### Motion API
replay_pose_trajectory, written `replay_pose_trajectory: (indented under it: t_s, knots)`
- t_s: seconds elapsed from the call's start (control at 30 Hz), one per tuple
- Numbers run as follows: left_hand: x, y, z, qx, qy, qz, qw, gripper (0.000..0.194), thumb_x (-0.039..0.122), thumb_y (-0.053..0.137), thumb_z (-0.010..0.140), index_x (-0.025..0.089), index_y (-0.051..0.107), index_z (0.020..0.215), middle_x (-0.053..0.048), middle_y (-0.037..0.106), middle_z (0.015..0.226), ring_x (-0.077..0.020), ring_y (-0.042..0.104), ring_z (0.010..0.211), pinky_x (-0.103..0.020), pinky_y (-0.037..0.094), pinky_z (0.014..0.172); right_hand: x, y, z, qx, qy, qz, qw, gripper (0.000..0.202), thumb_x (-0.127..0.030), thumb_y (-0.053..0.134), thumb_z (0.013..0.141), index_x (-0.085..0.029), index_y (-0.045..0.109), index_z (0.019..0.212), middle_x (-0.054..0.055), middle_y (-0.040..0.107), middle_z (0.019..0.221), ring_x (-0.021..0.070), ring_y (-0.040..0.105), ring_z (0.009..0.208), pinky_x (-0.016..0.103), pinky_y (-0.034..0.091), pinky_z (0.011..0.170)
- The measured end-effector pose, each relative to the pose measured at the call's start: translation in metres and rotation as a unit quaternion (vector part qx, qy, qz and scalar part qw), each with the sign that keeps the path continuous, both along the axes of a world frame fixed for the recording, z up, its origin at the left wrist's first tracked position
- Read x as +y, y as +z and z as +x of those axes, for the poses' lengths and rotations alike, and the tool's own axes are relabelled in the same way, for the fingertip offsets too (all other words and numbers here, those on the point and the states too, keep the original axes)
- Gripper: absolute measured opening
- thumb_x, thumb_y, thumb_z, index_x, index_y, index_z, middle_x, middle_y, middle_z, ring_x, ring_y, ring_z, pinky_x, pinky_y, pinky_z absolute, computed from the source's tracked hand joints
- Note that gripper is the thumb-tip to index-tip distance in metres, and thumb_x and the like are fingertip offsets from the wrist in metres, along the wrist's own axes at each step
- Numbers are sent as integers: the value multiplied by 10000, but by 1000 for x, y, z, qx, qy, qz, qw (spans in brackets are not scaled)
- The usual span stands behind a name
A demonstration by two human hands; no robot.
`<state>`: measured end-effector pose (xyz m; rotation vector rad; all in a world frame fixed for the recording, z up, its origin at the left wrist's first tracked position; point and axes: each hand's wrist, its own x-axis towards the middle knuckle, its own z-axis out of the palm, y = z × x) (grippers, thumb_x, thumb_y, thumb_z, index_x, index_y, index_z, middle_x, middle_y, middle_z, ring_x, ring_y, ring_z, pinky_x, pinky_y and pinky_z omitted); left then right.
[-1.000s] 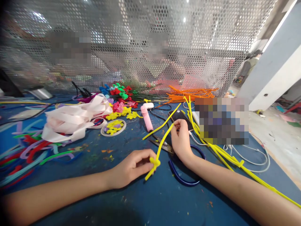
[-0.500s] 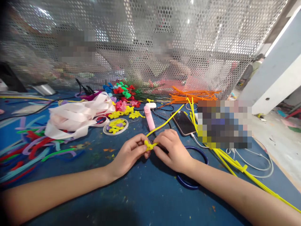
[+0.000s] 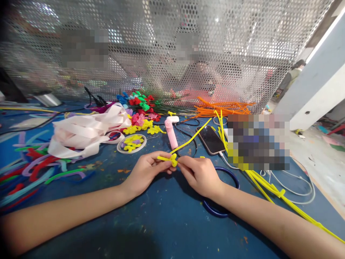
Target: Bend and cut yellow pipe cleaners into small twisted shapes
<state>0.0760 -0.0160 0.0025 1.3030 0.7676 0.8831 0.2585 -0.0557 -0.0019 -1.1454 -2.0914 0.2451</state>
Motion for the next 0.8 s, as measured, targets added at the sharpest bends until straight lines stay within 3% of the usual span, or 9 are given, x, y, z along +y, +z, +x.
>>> replay_pose_trajectory:
  t_s: [0.3, 0.5, 0.8]
  knots:
    - [3, -4, 0, -18, -10, -67, 998, 227, 283, 720, 712, 121, 649, 855, -44, 722, 716, -135, 685, 666, -200, 537, 630, -3, -2, 1, -9, -22, 30, 999, 224, -206, 440, 913, -196, 611, 1058, 16, 679, 730, 106, 597, 589, 195, 403, 581]
    - [3, 0, 0, 10, -24, -51, 998, 191, 292, 701, 725, 117, 649, 777, -44, 711, 676, -141, 678, 641, -207, 533, 599, -5, -6, 1, -18, -43, 54, 997, 211, -219, 442, 914, -168, 625, 1005, 28, 664, 687, 109, 589, 577, 202, 407, 581]
    - [9, -7, -1, -6, -17, -29, 999, 180, 260, 736, 682, 125, 676, 786, -44, 702, 738, -123, 634, 657, -228, 507, 654, -3, -2, 0, 8, -28, 45, 999, 183, -201, 460, 904, -177, 610, 1007, 42, 681, 774, 129, 626, 666, 222, 458, 633]
